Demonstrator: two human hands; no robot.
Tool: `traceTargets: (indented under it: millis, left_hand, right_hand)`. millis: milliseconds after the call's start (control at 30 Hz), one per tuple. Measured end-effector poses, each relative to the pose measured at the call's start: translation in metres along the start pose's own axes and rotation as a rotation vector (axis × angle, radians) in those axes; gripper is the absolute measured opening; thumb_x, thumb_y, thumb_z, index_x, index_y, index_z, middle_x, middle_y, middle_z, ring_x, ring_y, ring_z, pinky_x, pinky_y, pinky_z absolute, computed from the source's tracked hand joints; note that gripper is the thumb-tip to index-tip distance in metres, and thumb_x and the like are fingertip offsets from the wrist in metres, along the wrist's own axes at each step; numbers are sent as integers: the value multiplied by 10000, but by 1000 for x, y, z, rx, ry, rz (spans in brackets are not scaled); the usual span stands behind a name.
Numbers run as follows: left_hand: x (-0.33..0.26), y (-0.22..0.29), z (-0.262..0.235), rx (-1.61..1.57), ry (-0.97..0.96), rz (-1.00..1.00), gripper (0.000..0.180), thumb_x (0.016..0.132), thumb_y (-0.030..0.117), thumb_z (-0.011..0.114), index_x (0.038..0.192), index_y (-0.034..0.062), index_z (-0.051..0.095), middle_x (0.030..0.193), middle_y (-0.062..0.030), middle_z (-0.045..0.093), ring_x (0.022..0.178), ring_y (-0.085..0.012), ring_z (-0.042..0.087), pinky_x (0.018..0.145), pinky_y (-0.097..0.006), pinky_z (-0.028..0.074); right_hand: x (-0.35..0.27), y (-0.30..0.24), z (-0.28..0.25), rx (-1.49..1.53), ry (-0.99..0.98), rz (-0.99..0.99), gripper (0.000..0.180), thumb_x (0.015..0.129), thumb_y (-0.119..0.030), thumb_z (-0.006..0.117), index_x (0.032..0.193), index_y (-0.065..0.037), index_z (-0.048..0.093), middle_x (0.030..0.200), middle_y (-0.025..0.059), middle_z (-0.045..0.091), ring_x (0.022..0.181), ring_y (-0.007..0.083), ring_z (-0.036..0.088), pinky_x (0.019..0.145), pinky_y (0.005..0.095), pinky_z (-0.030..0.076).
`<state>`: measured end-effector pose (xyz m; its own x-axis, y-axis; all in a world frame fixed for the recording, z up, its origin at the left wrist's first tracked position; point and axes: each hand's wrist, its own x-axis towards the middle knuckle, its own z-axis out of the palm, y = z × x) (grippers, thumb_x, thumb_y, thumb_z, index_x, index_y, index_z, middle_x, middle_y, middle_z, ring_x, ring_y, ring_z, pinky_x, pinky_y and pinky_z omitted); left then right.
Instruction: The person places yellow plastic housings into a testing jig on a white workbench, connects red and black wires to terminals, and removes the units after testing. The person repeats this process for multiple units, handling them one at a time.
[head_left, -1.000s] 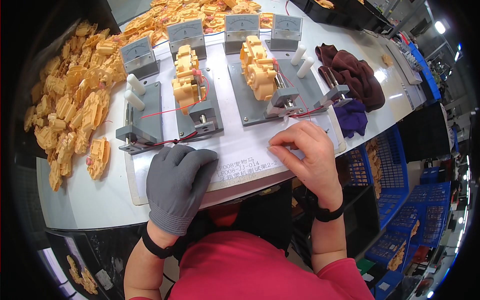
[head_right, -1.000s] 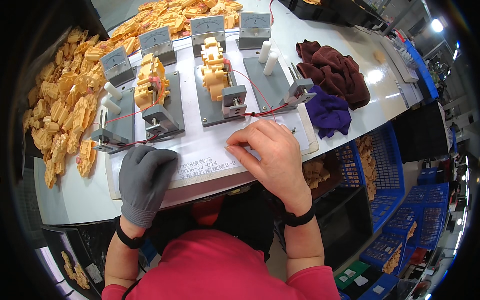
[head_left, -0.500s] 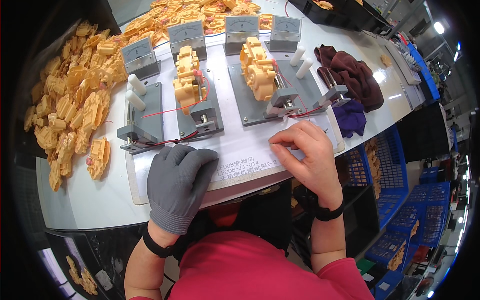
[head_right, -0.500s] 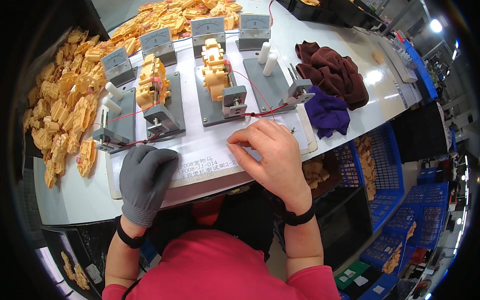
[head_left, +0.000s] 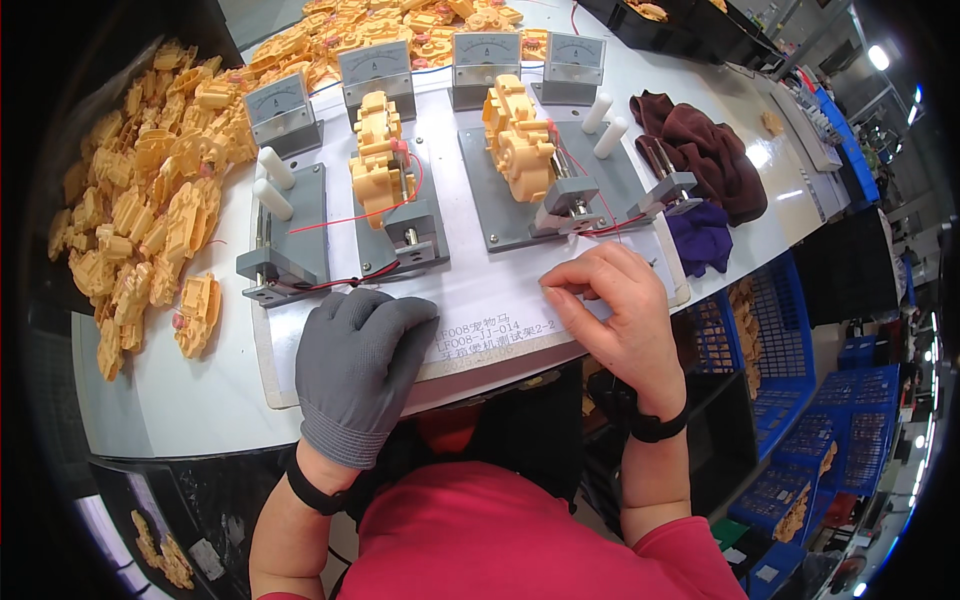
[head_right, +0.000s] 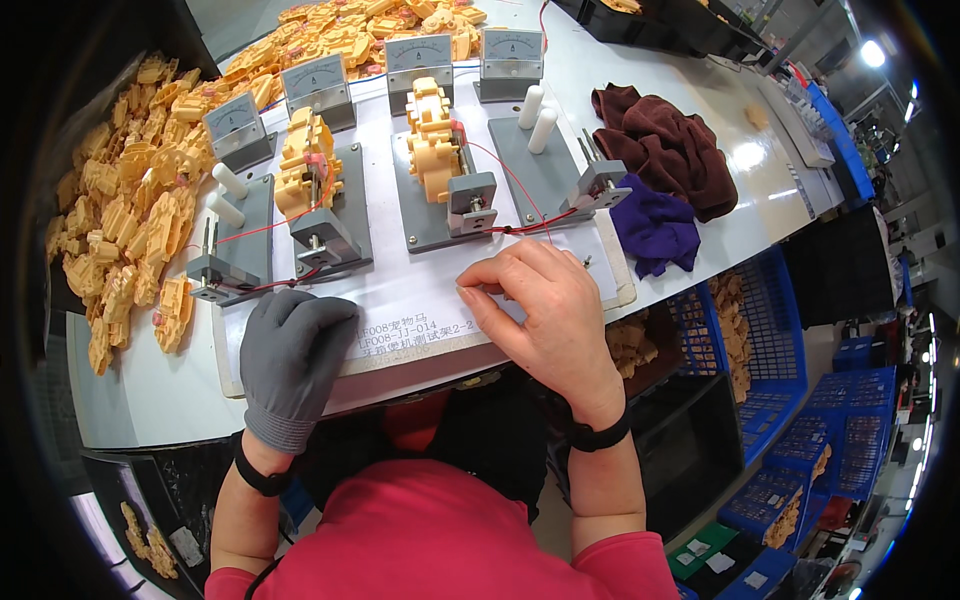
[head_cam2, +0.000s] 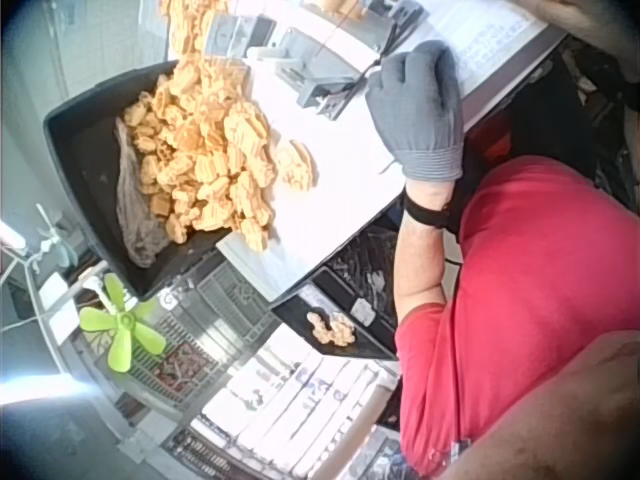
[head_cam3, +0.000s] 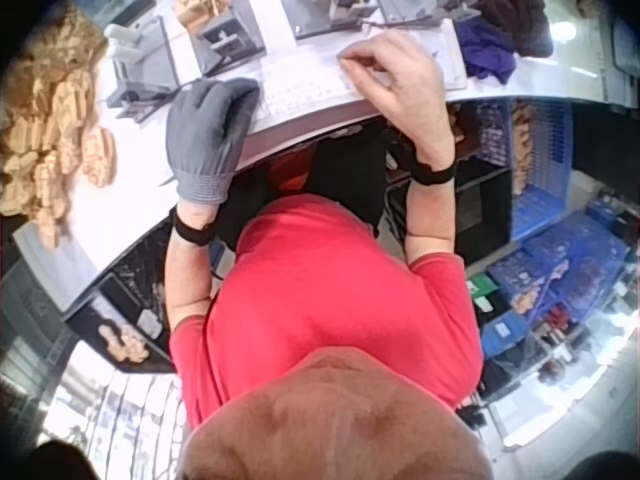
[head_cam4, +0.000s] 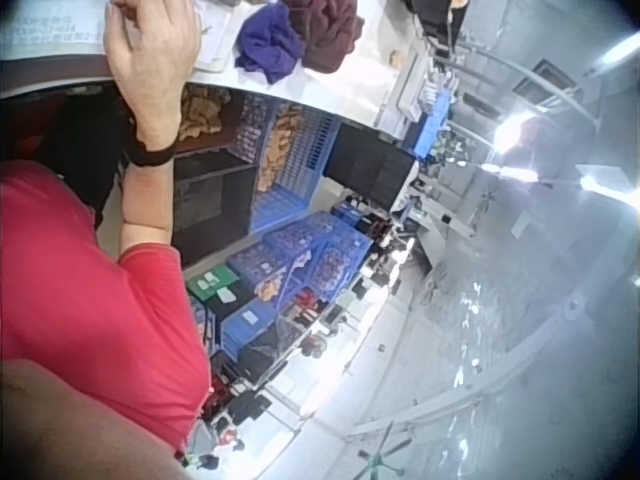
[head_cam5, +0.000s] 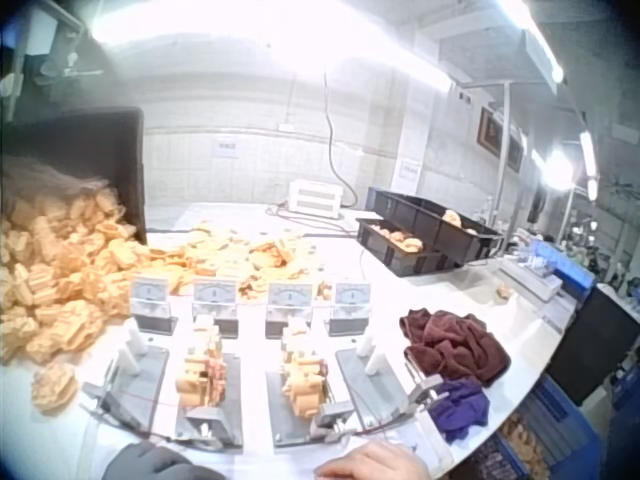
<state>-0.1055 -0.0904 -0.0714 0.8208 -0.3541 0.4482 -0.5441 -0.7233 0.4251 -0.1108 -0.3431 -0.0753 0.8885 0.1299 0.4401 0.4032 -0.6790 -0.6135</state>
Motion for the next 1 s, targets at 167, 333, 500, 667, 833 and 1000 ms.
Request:
traceTargets:
  millis: [167,333,500,667,833,1000]
  left_hand:
    - [0,0,0,4,-2,-3,110,807,97,737,907,95,691,806,-61,590,791,-270,568,725,-380,450]
    - [0,1,0,4,2,1,114,805,95,739,908,93,691,805,-61,592,790,-269,570,725,-379,451]
    - [0,0,0,0,-2,-1,113,807,97,736,910,92,690,805,-63,593,792,-270,571,728,-381,451]
    - [0,0,0,7,-12,-3,111,810,99,732,912,92,691,808,-64,595,793,-271,571,731,-383,451]
    - [0,0,-2,5,-20,2,125,819,114,727,938,105,688,832,-69,606,800,-287,577,728,-398,456]
    - [0,0,-2,2,-25,1,133,826,122,724,952,108,684,841,-73,609,801,-294,581,727,-405,460]
  right_hand:
    - [0,0,0,-2,-6,-2,71,811,-123,748,859,-93,705,802,27,638,761,225,619,697,355,450]
    - [0,1,0,-3,-10,-4,75,808,-122,748,862,-94,704,802,28,637,762,226,617,695,356,448]
    - [0,0,0,0,-8,-4,77,806,-121,749,862,-96,702,803,27,638,765,226,618,697,357,450]
    - [0,0,0,-7,-4,-5,81,801,-121,750,860,-97,701,805,27,636,768,229,619,698,358,452]
    - [0,1,0,-14,-6,-5,83,798,-126,751,857,-98,700,804,28,633,767,231,620,698,361,456]
    - [0,1,0,-4,-8,-9,78,800,-130,749,851,-97,701,800,29,632,762,231,619,694,361,457]
